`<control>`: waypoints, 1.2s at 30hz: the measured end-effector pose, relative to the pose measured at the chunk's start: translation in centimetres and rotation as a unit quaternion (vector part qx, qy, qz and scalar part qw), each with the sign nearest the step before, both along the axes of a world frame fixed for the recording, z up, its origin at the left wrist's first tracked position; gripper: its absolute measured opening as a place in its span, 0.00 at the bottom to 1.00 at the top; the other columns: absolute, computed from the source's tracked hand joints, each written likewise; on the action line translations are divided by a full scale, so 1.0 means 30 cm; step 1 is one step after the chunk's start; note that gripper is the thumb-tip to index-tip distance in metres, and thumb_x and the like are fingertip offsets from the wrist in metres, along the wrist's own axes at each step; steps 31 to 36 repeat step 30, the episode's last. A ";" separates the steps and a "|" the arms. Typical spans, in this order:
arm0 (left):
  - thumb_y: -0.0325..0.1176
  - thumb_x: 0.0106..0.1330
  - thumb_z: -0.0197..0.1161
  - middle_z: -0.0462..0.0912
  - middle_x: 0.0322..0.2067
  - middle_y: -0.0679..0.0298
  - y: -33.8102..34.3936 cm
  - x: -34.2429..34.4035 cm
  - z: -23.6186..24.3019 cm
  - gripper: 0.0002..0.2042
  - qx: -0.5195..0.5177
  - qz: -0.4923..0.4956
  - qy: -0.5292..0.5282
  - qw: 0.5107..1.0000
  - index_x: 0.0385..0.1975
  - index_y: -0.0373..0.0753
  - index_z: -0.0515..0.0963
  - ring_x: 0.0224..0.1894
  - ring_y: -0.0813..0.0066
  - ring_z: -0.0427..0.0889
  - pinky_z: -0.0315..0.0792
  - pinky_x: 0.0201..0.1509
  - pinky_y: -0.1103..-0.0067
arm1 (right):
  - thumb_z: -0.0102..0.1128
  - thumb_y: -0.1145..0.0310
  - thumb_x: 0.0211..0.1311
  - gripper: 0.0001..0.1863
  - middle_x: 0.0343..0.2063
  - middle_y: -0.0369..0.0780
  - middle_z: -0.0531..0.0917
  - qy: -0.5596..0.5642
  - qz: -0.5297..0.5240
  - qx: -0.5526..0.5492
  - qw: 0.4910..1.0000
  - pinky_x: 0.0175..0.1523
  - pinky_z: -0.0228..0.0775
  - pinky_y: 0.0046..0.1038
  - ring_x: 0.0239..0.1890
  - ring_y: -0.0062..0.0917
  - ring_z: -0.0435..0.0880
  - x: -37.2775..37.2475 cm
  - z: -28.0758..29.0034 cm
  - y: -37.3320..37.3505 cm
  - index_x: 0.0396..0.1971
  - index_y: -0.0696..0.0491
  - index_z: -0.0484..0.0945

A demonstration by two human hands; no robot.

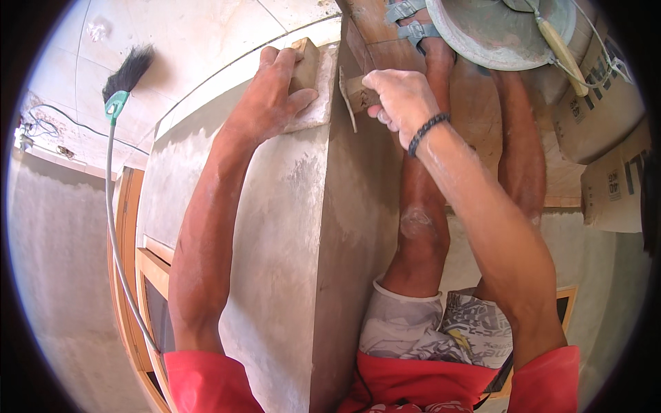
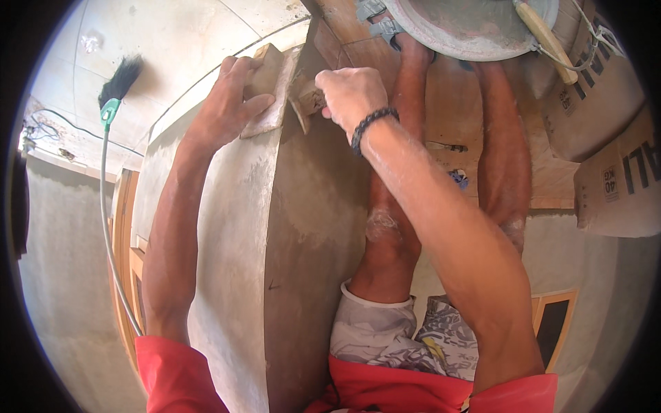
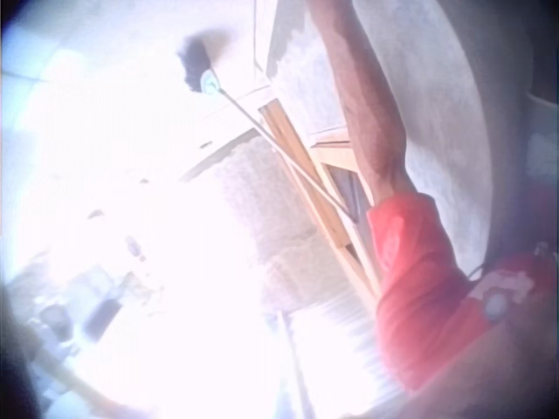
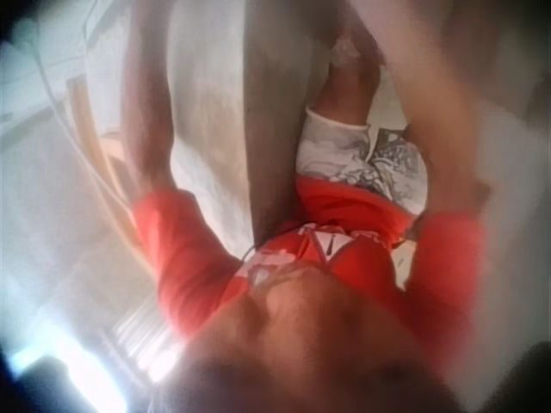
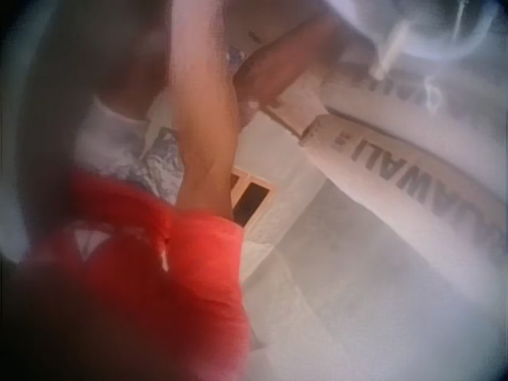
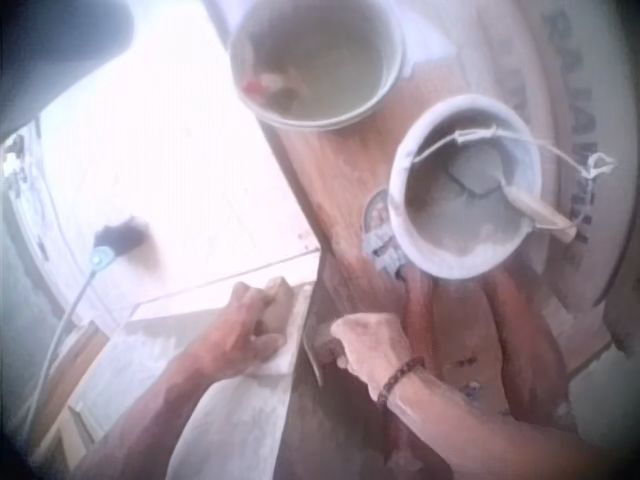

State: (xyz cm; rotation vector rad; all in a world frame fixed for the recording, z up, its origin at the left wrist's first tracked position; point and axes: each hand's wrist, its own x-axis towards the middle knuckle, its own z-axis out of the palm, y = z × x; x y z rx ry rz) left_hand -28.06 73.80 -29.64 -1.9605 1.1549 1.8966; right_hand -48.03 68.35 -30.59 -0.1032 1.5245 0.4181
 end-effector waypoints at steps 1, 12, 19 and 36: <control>0.30 0.60 0.65 0.68 0.46 0.49 0.005 0.002 -0.001 0.25 -0.007 -0.005 0.003 1.000 0.56 0.32 0.66 0.48 0.55 0.73 0.69 0.55 0.68 | 0.58 0.64 0.54 0.17 0.20 0.41 0.79 0.016 -0.011 -0.056 0.998 0.26 0.72 0.24 0.21 0.24 0.79 0.015 0.061 0.019 0.31 0.67 0.80; 0.32 0.60 0.65 0.67 0.46 0.50 0.010 -0.009 0.001 0.25 0.012 0.001 -0.006 1.000 0.56 0.31 0.66 0.47 0.56 0.73 0.69 0.54 0.67 | 0.57 0.65 0.63 0.19 0.22 0.30 0.72 0.010 0.014 -0.082 0.997 0.19 0.54 0.15 0.18 0.11 0.69 -0.108 0.189 -0.077 0.50 0.61 0.77; 0.31 0.60 0.65 0.67 0.47 0.51 -0.001 -0.003 -0.010 0.25 0.005 -0.002 0.002 1.000 0.56 0.31 0.66 0.44 0.59 0.76 0.71 0.51 0.69 | 0.62 0.60 0.59 0.17 0.25 0.39 0.75 0.035 0.017 -0.006 0.999 0.16 0.50 0.16 0.17 0.16 0.70 -0.096 -0.221 -0.035 0.44 0.55 0.79; 0.32 0.61 0.65 0.68 0.48 0.51 0.000 -0.001 -0.005 0.25 0.018 -0.026 -0.009 0.999 0.57 0.32 0.66 0.49 0.59 0.74 0.69 0.55 0.68 | 0.62 0.63 0.51 0.25 0.35 0.51 0.84 -0.007 0.010 -0.164 0.986 0.45 0.73 0.28 0.36 0.31 0.84 -0.006 0.046 0.072 0.46 0.65 0.80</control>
